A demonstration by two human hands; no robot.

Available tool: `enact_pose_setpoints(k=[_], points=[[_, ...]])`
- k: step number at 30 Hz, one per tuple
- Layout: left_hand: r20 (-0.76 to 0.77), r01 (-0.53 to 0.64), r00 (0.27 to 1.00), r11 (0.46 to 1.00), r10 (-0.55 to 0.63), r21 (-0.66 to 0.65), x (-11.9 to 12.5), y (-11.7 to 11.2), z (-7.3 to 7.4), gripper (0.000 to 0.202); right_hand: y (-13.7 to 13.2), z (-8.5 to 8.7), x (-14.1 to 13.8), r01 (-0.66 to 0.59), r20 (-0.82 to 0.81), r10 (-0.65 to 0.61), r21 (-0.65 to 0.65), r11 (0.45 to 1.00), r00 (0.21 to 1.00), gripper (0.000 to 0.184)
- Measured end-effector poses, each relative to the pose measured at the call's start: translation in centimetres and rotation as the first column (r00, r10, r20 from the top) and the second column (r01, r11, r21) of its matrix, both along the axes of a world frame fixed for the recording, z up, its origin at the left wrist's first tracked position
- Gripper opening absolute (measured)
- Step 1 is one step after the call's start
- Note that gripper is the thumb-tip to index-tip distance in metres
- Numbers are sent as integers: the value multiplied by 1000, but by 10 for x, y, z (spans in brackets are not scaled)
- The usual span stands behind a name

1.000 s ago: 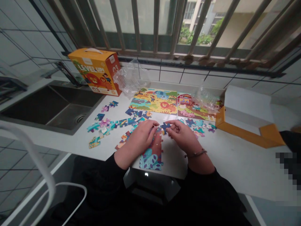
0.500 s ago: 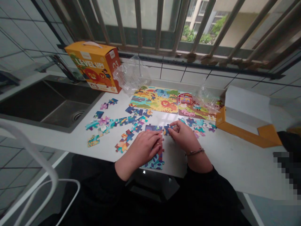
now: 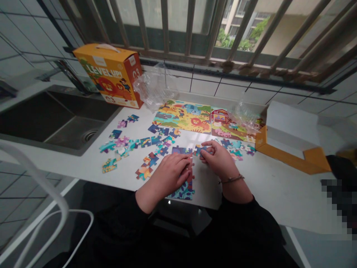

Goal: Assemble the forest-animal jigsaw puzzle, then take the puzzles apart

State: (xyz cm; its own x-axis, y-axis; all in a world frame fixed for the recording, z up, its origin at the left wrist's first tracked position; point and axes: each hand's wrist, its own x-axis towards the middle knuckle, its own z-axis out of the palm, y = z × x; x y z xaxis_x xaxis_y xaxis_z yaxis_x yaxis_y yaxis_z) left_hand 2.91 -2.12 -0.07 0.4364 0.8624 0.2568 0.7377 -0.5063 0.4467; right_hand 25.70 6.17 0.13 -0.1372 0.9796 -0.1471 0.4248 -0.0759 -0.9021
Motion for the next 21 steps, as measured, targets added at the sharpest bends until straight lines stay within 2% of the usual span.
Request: enact_pose_setpoints(k=[4, 8, 14, 21], points=[[-18, -5, 1000, 1000, 5, -5, 0, 0, -1, 36, 1, 1, 2, -71, 304, 39, 96, 993, 952, 28], [-14, -4, 1000, 1000, 4, 2, 0, 0, -1, 35, 1, 0, 0, -105, 448, 4, 202, 974, 894, 28], [-12, -2, 1000, 1000, 2, 11, 0, -1, -2, 33, 0, -3, -6, -188, 517, 11, 291, 938, 856, 27], [-12, 6, 1000, 1000, -6, 22, 0, 0, -5, 35, -4, -3, -9, -263, 484, 58, 367, 892, 873, 21]])
